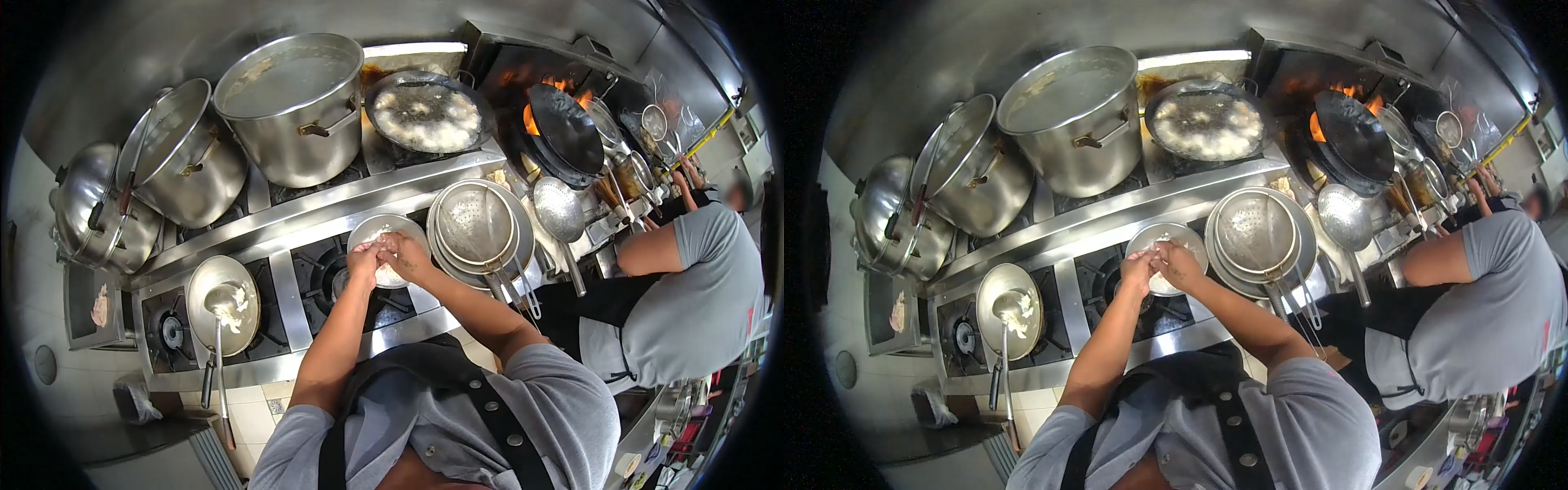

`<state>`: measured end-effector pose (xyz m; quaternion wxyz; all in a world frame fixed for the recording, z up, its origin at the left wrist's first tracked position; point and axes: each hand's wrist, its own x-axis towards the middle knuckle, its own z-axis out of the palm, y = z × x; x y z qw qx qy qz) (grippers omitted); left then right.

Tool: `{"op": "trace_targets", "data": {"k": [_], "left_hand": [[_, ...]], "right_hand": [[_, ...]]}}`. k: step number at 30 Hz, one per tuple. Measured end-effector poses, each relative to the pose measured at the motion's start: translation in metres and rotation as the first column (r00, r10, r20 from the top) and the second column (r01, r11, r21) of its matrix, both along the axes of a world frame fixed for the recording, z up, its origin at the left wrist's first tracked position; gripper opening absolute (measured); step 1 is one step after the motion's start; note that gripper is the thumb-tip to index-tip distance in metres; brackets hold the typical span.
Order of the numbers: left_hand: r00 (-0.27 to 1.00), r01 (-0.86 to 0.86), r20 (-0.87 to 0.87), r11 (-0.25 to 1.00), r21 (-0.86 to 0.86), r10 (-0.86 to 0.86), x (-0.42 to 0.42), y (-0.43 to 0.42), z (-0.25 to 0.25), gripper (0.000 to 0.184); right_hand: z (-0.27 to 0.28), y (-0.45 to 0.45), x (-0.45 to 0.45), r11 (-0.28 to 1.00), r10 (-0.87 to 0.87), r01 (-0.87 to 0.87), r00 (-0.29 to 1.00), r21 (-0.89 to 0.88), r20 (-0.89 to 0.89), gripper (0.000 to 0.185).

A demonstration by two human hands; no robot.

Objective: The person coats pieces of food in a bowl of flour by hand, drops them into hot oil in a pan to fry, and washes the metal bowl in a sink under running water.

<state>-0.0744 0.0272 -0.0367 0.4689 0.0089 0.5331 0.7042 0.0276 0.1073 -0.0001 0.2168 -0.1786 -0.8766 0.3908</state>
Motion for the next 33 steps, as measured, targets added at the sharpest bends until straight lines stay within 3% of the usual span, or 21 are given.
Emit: {"op": "trace_targets", "data": {"k": [4, 6, 9, 10, 12, 13, 14, 15, 17, 18, 19, 21, 24, 27, 30, 33], "left_hand": [[0.998, -0.061, 0.037, 0.998, 0.033, 0.059, 0.003, 0.002, -0.006, 0.004], [0.994, -0.051, -0.101, 0.999, -0.019, 0.048, 0.004, 0.006, -0.015, 0.009], [0.984, -0.02, -0.179, 0.999, -0.049, 0.011, 0.002, 0.009, -0.018, 0.016], [0.983, -0.006, -0.184, 0.999, -0.049, -0.003, 0.001, 0.011, -0.012, 0.019], [0.992, -0.028, -0.116, 0.993, 0.117, 0.042, 0.003, 0.014, 0.01, 0.028], [0.995, -0.045, -0.079, 0.98, 0.196, 0.062, 0.005, 0.014, 0.024, 0.033], [0.994, -0.064, -0.069, 0.973, 0.222, 0.081, 0.005, 0.015, 0.033, 0.031], [0.993, -0.085, -0.058, 0.966, 0.246, 0.102, 0.005, 0.017, 0.04, 0.029], [0.995, -0.09, -0.028, 0.967, 0.238, 0.1, 0.001, 0.016, 0.05, 0.031], [0.995, -0.093, -0.023, 0.972, 0.214, 0.1, -0.001, 0.013, 0.048, 0.034], [0.995, -0.094, -0.019, 0.977, 0.19, 0.099, -0.004, 0.01, 0.045, 0.036], [0.994, -0.096, -0.028, 0.986, 0.137, 0.101, -0.007, 0.003, 0.039, 0.032], [0.993, -0.105, -0.055, 0.992, 0.064, 0.108, -0.009, -0.006, 0.026, 0.019], [0.992, -0.098, -0.077, 0.995, 0.029, 0.1, -0.011, -0.012, 0.015, 0.015], [0.991, -0.076, -0.11, 0.997, 0.006, 0.077, -0.011, -0.019, 0.02, 0.015], [0.993, -0.059, -0.107, 0.998, 0.002, 0.059, -0.014, -0.025, 0.023, 0.017]], "right_hand": [[-0.003, 0.002, -0.003, 0.992, -0.102, 0.105, 0.993, -0.063, 0.056, 0.021], [-0.013, 0.003, -0.006, 0.975, -0.145, 0.152, 0.988, -0.161, 0.051, 0.02], [-0.01, 0.001, -0.004, 0.995, -0.084, 0.089, 0.989, 0.036, -0.121, 0.02], [-0.009, 0.005, -0.004, 0.993, -0.118, 0.12, 0.987, 0.013, -0.112, 0.018], [-0.005, 0.02, -0.008, 0.983, -0.181, 0.179, 0.979, -0.03, -0.091, 0.015], [0.027, 0.026, -0.006, 0.988, -0.142, 0.146, 0.988, 0.048, -0.065, 0.012], [-0.006, 0.046, -0.017, 0.969, -0.192, 0.147, 0.953, -0.199, -0.234, 0.011], [0.037, 0.047, -0.014, 0.956, -0.185, 0.105, 0.94, -0.273, -0.286, 0.016], [0.042, 0.09, -0.03, 0.902, -0.299, 0.155, 0.898, -0.404, -0.323, 0.013], [0.045, 0.129, -0.035, 0.97, -0.237, 0.206, 0.911, -0.125, -0.337, 0.01], [0.052, 0.151, -0.047, 0.972, -0.23, 0.219, 0.828, -0.083, -0.511, 0.013], [0.096, 0.173, -0.046, 0.886, -0.416, 0.453, 0.87, 0.097, -0.265, 0.024], [0.092, 0.218, -0.06, 0.891, -0.422, 0.427, 0.904, 0.156, -0.067, 0.025], [0.078, 0.232, -0.07, 0.836, -0.466, 0.401, 0.879, 0.375, 0.098, 0.023], [0.06, 0.246, -0.068, 0.792, -0.384, 0.254, 0.914, 0.555, 0.129, 0.025], [0.062, 0.245, -0.067, 0.771, -0.47, 0.346, 0.875, 0.535, 0.112, 0.022]]}}
